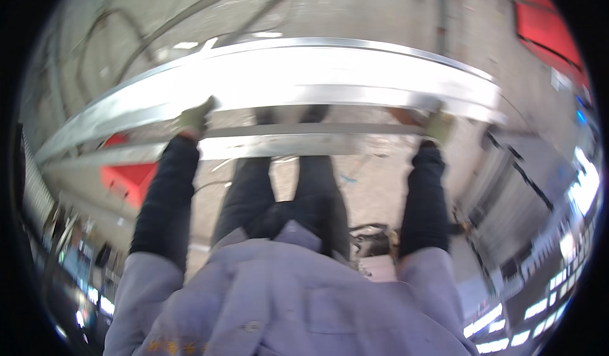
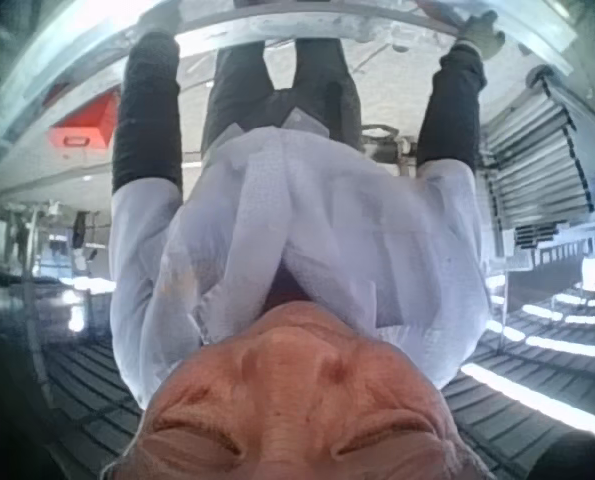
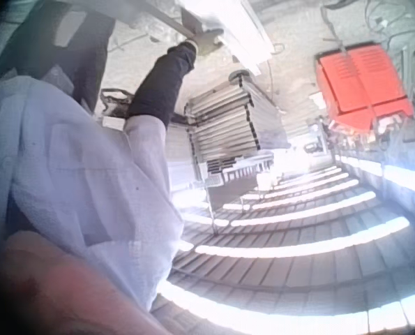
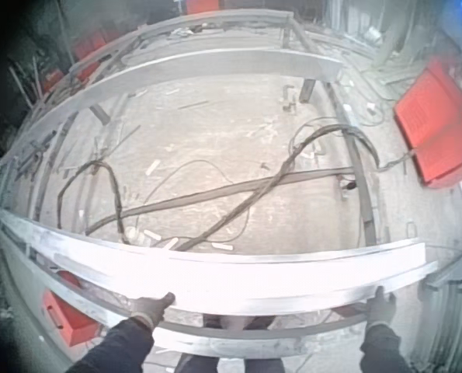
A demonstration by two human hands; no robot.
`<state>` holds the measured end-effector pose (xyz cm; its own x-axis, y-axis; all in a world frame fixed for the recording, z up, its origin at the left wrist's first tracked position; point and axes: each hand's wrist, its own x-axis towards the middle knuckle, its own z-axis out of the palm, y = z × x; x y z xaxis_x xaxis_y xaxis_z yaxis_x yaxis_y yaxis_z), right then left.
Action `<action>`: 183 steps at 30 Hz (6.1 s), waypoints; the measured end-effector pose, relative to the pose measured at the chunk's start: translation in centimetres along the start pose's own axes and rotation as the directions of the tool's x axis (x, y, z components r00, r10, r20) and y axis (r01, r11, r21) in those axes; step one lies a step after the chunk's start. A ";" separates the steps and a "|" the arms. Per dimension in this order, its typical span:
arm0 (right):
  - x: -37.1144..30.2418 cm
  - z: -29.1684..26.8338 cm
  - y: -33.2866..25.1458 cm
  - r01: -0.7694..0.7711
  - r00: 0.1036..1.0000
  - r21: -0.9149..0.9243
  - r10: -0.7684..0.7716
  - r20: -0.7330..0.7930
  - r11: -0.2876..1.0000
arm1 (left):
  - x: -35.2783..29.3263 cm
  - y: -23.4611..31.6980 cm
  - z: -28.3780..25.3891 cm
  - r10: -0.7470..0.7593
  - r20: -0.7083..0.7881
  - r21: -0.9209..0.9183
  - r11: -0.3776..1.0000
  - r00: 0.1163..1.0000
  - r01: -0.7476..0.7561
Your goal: The person marks a long curved metal beam with a pencil while holding it steady with the other hand. The person repeatedly repositions the beam on a metal frame and continues marking along its length.
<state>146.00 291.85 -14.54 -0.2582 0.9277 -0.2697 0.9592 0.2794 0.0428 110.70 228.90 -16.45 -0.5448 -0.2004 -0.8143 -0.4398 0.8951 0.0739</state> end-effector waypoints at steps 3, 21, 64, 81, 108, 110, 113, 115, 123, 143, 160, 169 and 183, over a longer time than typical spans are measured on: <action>-5.0 0.1 -2.0 -0.200 0.978 0.136 0.189 0.093 0.970 | -2.8 1.4 -1.5 -0.042 0.061 -0.096 0.994 0.997 0.048; -18.9 -5.5 -17.1 -0.319 0.921 0.860 -0.084 0.381 0.398 | -2.5 5.0 -2.2 0.131 0.038 0.392 0.910 0.991 -0.135; -32.2 -1.6 -38.5 0.541 0.533 0.626 -0.805 0.261 0.561 | -9.2 8.6 -5.3 -0.003 0.105 0.169 0.985 0.994 -0.015; -31.9 -1.5 -39.0 0.654 0.510 0.501 -0.820 0.261 0.567 | -9.5 9.0 -5.5 -0.027 0.109 0.181 0.983 0.994 0.007; -27.6 -3.1 -35.2 0.667 0.596 0.357 -0.756 0.271 0.654 | -7.3 7.4 -3.9 0.063 0.078 0.224 0.971 0.995 -0.079; -27.6 -3.4 -35.2 0.687 0.587 0.332 -0.763 0.271 0.646 | -7.3 7.4 -3.8 0.059 0.089 0.241 0.967 0.994 -0.079; -26.9 -3.8 -34.5 0.700 0.600 0.283 -0.755 0.265 0.656 | -7.1 7.3 -3.8 0.071 0.095 0.235 0.968 0.993 -0.092; -25.9 -3.8 -33.5 0.702 0.619 0.254 -0.746 0.243 0.665 | -7.1 7.3 -3.8 0.068 0.095 0.239 0.967 0.993 -0.089; -23.1 -5.2 -30.7 0.593 0.726 0.209 -0.629 0.280 0.778 | -7.6 7.9 -4.2 0.060 0.096 0.264 0.961 0.994 -0.083; -22.3 -4.8 -32.8 0.672 0.581 0.357 -0.761 0.290 0.649 | -14.2 17.1 5.4 0.248 0.100 0.295 0.918 0.964 -0.267; -14.9 -6.7 -24.8 0.690 0.652 0.200 -0.717 0.246 0.696 | -13.1 19.2 5.0 0.128 0.271 0.443 0.864 0.954 -0.241; -9.2 -8.5 -19.6 0.571 0.754 0.177 -0.597 0.273 0.802 | -12.5 18.0 6.2 0.190 0.136 0.491 0.839 0.972 -0.233; -7.0 -6.9 -17.7 0.610 0.767 0.191 -0.633 0.103 0.769 | -8.6 14.4 6.8 0.329 0.132 0.500 0.792 0.935 -0.350</action>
<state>129.98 282.14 -6.80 -0.7936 0.5089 -0.3334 0.6026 0.7331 -0.3153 113.90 246.27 -12.24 -0.5596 0.1601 -0.8132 0.1992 0.9784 0.0556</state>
